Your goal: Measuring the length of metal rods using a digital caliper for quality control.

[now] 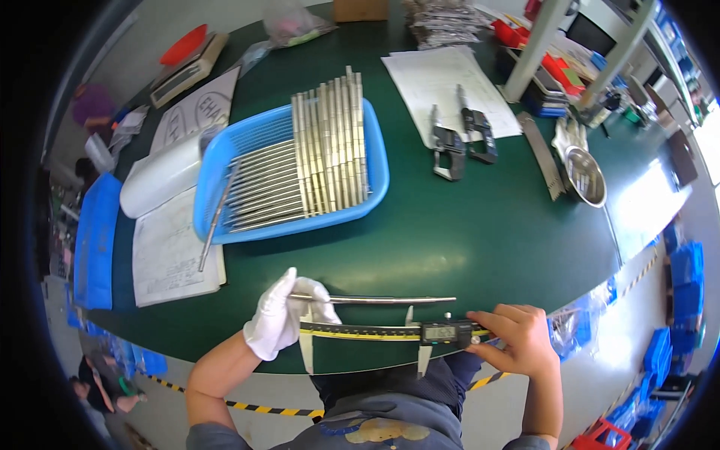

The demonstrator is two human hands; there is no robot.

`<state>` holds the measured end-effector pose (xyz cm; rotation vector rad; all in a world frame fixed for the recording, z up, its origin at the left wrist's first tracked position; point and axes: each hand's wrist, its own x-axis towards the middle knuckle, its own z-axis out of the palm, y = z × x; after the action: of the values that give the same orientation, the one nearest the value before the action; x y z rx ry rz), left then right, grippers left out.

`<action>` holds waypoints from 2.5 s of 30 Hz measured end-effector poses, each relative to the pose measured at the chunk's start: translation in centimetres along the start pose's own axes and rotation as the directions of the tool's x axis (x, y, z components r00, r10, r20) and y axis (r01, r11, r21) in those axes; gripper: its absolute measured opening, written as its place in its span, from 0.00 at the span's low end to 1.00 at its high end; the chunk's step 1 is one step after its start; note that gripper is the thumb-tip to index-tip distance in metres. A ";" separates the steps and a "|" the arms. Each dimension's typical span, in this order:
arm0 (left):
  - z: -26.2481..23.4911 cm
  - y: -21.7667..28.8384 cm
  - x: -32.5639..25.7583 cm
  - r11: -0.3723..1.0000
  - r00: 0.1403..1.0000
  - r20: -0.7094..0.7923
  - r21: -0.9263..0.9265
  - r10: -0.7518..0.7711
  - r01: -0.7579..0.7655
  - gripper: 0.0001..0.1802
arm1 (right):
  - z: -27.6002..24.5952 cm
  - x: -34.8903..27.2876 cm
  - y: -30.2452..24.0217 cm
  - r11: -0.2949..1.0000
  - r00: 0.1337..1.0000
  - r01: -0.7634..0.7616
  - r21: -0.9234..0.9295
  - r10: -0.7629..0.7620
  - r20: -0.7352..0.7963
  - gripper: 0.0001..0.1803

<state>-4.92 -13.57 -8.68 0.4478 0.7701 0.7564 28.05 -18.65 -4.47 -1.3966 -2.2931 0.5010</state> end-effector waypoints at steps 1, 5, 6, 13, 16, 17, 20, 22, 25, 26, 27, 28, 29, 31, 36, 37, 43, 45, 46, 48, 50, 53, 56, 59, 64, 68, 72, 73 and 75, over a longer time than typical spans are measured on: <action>-0.2 -0.1 0.1 1.000 0.999 0.034 -0.018 -0.002 0.003 0.30 | 0.0 0.0 0.0 1.000 1.000 0.016 0.007 -0.016 0.006 0.20; -0.9 -0.1 0.1 0.999 0.994 0.106 -0.044 0.011 -0.007 0.30 | 0.2 0.0 0.0 1.000 1.000 0.018 -0.024 -0.018 -0.009 0.21; -1.2 -0.2 0.1 0.998 0.984 0.175 -0.056 0.011 -0.001 0.30 | 0.3 0.1 0.0 1.000 1.000 0.010 -0.009 -0.010 -0.010 0.21; -1.0 -0.3 0.1 1.000 0.980 0.199 -0.011 0.026 -0.024 0.30 | 0.1 -0.1 -0.1 1.000 1.000 -0.008 0.004 0.008 -0.014 0.22; -1.3 -0.4 -0.1 0.999 0.987 0.158 -0.014 0.034 -0.032 0.30 | 0.2 0.2 0.1 1.000 1.000 -0.001 0.015 0.001 0.016 0.22; -0.4 -0.2 -0.2 1.000 1.000 0.014 -0.014 0.015 -0.015 0.30 | 0.1 0.2 0.1 1.000 1.000 -0.021 0.000 0.021 0.013 0.22; -0.4 -0.1 -0.2 1.000 0.999 0.036 0.006 0.024 -0.025 0.30 | 0.0 0.1 0.2 1.000 0.999 -0.017 0.007 0.016 0.036 0.22; -0.3 -0.1 -0.2 0.998 0.999 0.033 0.040 0.040 -0.041 0.30 | -0.2 0.1 0.1 1.000 1.000 -0.005 0.015 0.005 0.019 0.21; -0.2 -0.3 -0.1 0.994 0.997 0.005 0.078 0.071 -0.071 0.31 | -0.3 0.3 0.0 1.000 1.000 0.015 0.017 -0.016 0.014 0.21; -0.2 -0.3 -0.1 0.996 0.998 -0.002 0.068 0.065 -0.065 0.31 | -0.4 0.3 0.0 1.000 1.000 0.020 0.008 -0.020 0.023 0.21; -0.2 -0.3 -0.1 0.997 0.998 -0.009 0.057 0.059 -0.058 0.31 | -0.4 0.2 0.0 1.000 1.000 0.015 0.006 -0.015 0.020 0.21; -0.2 -0.3 -0.1 0.997 0.998 -0.004 0.060 0.056 -0.056 0.31 | -0.5 0.2 0.0 1.000 0.999 0.018 0.001 -0.018 0.027 0.21; -0.2 -0.3 -0.1 0.997 0.999 -0.009 0.050 0.051 -0.050 0.31 | -0.5 0.1 0.0 1.000 0.999 0.021 -0.004 -0.021 0.035 0.21; -0.1 -0.3 -0.2 0.998 0.999 -0.011 0.042 0.043 -0.043 0.31 | -0.6 0.1 0.0 1.000 0.999 0.024 -0.005 -0.024 0.038 0.21; -0.1 -0.3 -0.2 0.997 0.998 -0.033 0.062 0.044 -0.042 0.30 | -0.6 0.0 0.1 1.000 0.999 0.030 0.003 -0.030 0.041 0.21; -0.2 -0.3 -0.1 0.997 0.999 -0.034 0.062 0.043 -0.041 0.30 | -0.5 0.0 0.2 0.999 0.999 0.031 0.009 -0.031 0.041 0.21; -0.3 -0.4 -0.1 0.995 0.998 -0.019 0.077 0.060 -0.058 0.30 | -0.6 0.1 0.1 0.999 0.998 0.030 0.021 -0.031 0.056 0.20; -0.4 -0.4 -0.1 0.998 0.999 -0.021 0.047 0.041 -0.040 0.29 | -0.6 0.3 0.1 0.999 0.997 0.035 0.025 -0.036 0.061 0.20; -0.5 -0.4 -0.2 0.998 0.999 -0.027 0.047 0.042 -0.041 0.29 | -0.5 0.5 0.1 0.998 0.997 0.054 0.022 -0.055 0.054 0.19; -0.4 -0.3 -0.2 0.999 0.999 0.001 0.016 0.036 -0.037 0.29 | -0.4 0.6 0.1 0.996 0.996 0.080 0.026 -0.081 0.049 0.19; -0.1 -0.1 -0.2 0.998 0.999 -0.004 0.047 0.044 -0.044 0.29 | -0.3 0.4 0.0 0.997 0.997 0.065 0.030 -0.066 0.028 0.19; 0.1 -0.1 0.0 0.999 1.000 0.013 0.041 0.027 -0.028 0.30 | -0.5 0.1 0.1 0.999 0.998 0.038 0.037 -0.039 0.045 0.19; 0.1 -0.1 0.0 0.998 0.999 -0.031 0.039 0.041 -0.040 0.29 | -0.3 0.4 0.3 0.998 0.998 0.047 0.041 -0.048 0.042 0.19; 0.0 0.0 -0.3 1.000 0.998 -0.047 -0.003 0.028 -0.029 0.28 | -0.4 0.6 0.2 0.997 0.997 0.069 0.040 -0.070 0.041 0.20; -0.1 -0.2 -0.2 0.998 0.998 -0.025 -0.009 0.057 -0.057 0.28 | -0.3 0.3 0.3 0.996 0.997 0.063 0.057 -0.065 0.033 0.20; 0.1 -0.3 -0.2 0.999 0.999 -0.014 -0.023 0.047 -0.047 0.28 | -0.3 -0.1 0.3 0.998 0.999 0.039 0.054 -0.040 0.028 0.22; 0.1 -0.5 0.0 0.999 0.999 -0.011 -0.022 0.047 -0.047 0.28 | -0.3 -0.2 0.4 0.998 0.999 0.034 0.055 -0.035 0.012 0.23; 0.0 -0.4 -0.1 0.998 0.999 -0.016 -0.030 0.048 -0.049 0.28 | -0.3 0.0 0.5 0.997 0.999 0.047 0.058 -0.047 0.009 0.23; -0.8 -0.5 0.2 0.998 0.997 0.076 -0.056 0.020 -0.016 0.31 | -0.3 0.0 0.7 0.998 0.999 0.050 0.028 -0.050 0.004 0.23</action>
<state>-5.16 -13.71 -9.60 0.4316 0.6724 0.7715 28.69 -18.28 -4.55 -1.3233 -2.3095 0.5187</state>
